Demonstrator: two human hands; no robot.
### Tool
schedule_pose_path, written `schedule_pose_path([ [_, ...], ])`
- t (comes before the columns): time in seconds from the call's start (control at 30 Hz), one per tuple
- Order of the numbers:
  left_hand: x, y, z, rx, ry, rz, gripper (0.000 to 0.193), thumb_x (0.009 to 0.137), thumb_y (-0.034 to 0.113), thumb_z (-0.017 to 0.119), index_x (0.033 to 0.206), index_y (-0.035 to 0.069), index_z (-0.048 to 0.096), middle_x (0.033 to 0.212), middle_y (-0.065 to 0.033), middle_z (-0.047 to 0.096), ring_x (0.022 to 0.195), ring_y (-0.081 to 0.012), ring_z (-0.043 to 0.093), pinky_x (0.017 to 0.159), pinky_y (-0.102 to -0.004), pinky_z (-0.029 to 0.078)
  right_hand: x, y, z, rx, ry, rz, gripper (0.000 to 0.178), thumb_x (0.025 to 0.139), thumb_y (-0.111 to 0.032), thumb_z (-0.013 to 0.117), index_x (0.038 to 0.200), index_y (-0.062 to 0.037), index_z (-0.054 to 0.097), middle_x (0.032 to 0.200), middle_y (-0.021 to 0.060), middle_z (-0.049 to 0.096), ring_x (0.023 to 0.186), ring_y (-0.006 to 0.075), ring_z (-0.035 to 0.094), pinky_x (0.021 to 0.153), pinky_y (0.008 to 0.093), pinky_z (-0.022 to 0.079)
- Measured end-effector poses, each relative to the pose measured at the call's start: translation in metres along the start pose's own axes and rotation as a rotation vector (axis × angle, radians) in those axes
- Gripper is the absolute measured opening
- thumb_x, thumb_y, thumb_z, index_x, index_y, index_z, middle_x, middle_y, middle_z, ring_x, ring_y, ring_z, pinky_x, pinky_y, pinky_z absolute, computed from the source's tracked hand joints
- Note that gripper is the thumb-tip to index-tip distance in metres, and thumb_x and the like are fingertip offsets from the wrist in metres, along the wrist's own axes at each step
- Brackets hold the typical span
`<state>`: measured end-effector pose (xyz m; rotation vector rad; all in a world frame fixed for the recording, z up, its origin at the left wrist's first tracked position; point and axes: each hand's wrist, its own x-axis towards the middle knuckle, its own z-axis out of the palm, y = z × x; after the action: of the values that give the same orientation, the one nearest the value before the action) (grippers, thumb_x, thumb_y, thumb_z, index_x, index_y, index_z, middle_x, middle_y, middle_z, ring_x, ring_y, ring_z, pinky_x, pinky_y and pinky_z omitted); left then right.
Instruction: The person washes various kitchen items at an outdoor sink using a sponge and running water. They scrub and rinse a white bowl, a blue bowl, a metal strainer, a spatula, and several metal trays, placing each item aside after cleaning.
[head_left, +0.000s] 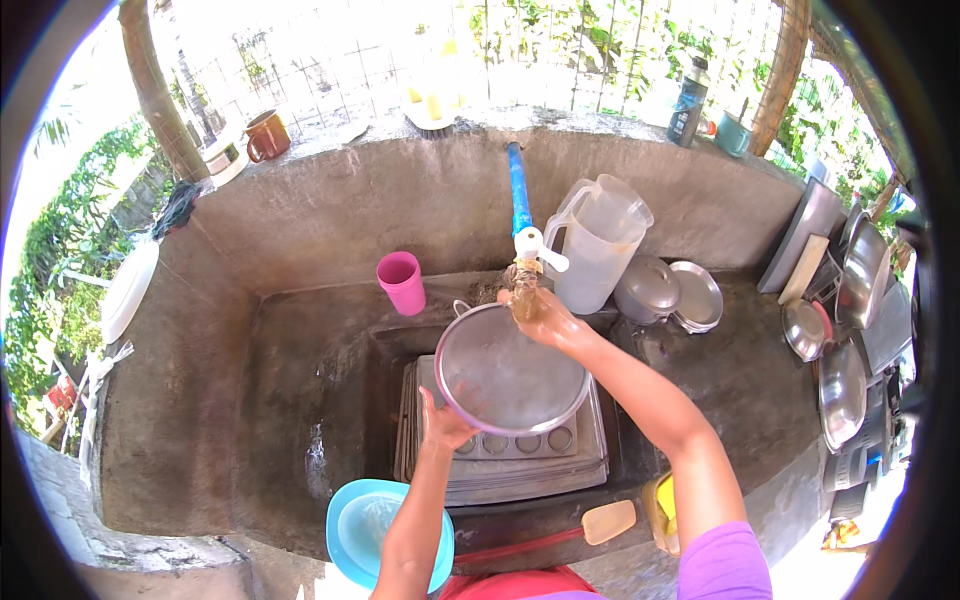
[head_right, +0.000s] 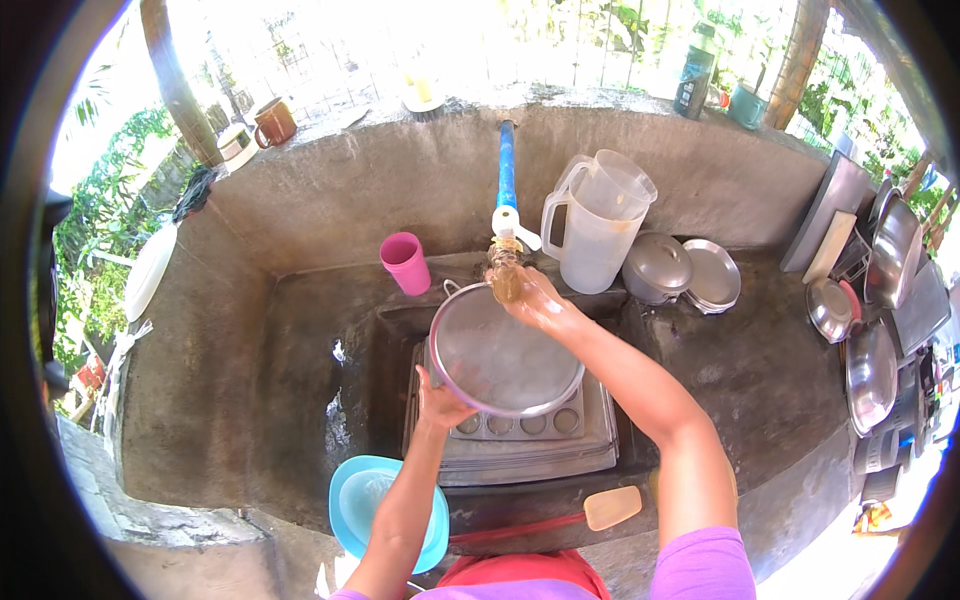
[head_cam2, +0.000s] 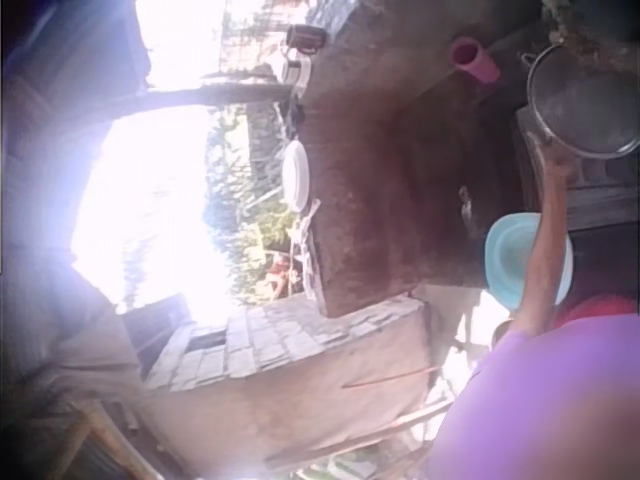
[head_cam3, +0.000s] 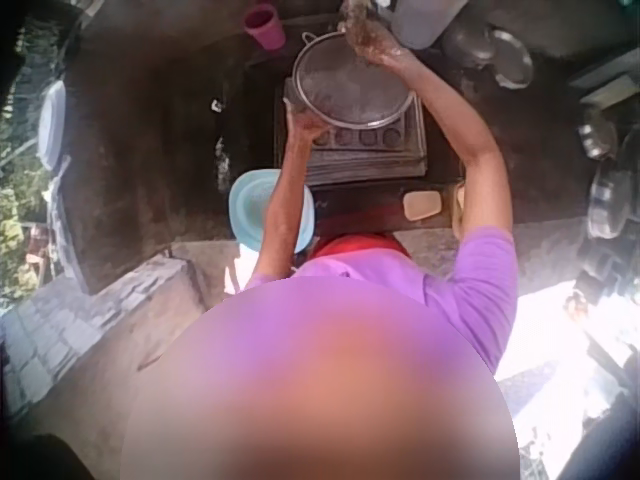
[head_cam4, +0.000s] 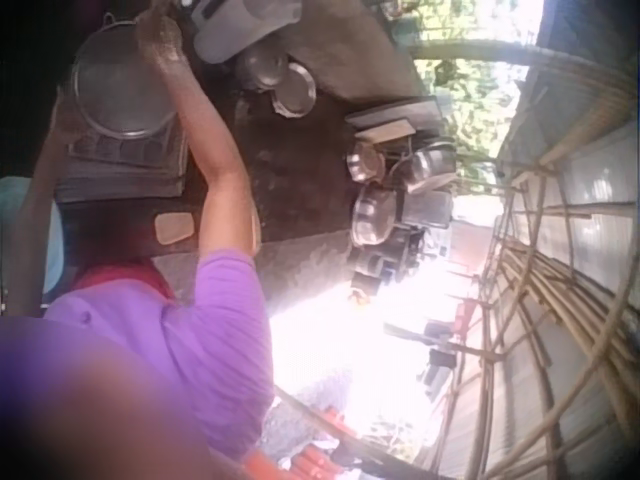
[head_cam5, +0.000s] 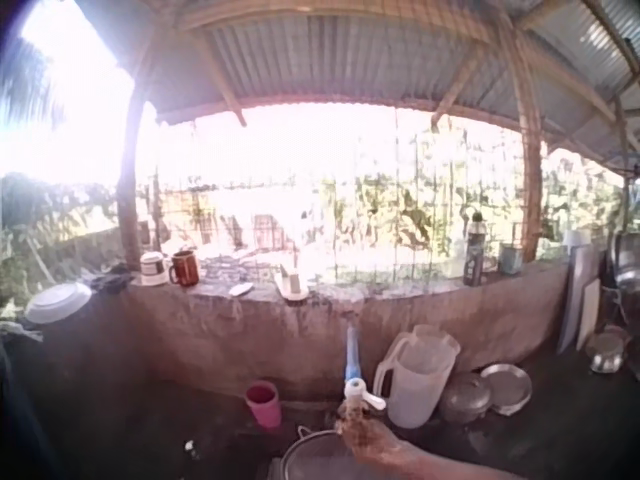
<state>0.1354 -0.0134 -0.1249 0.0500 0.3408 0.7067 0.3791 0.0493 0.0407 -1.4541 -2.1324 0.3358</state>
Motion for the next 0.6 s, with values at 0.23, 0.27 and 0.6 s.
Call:
schedule_pose_path([
  [0.23,0.06,0.009,0.013,-0.121,0.419,0.2,0.042,0.094,0.032,0.031,0.117,0.001,0.048,0.113,-0.0146,0.056,0.104,-0.0295,0.053,0.093,-0.0437,0.041,-0.119,-0.06,-0.006,-0.383,0.06,-0.585,0.051,0.077,-0.024,0.057,0.127,-0.019,0.044,0.135,0.0019,0.039,0.125,0.0228,0.037,0.101,0.042,0.033],
  [0.27,0.063,0.013,0.018,-0.091,0.335,0.202,0.04,0.094,0.03,0.034,0.117,0.001,0.048,0.113,-0.0148,0.056,0.103,-0.0295,0.054,0.092,-0.0439,0.042,-0.122,-0.062,-0.002,-0.405,-0.16,-0.497,0.063,0.073,-0.03,0.062,0.13,-0.0184,0.039,0.138,0.0018,0.034,0.128,0.0232,0.031,0.103,0.0449,0.028],
  [0.6,0.034,0.063,0.089,0.458,0.054,0.387,0.026,0.093,0.014,0.039,0.116,0.006,0.048,0.1,-0.009,0.06,0.086,-0.0216,0.06,0.073,-0.0371,0.051,-0.04,-0.038,0.054,-0.129,0.024,-0.047,0.08,0.072,-0.051,0.059,0.137,-0.0148,0.028,0.144,0.004,0.021,0.133,0.0288,0.019,0.105,0.0514,0.018],
])
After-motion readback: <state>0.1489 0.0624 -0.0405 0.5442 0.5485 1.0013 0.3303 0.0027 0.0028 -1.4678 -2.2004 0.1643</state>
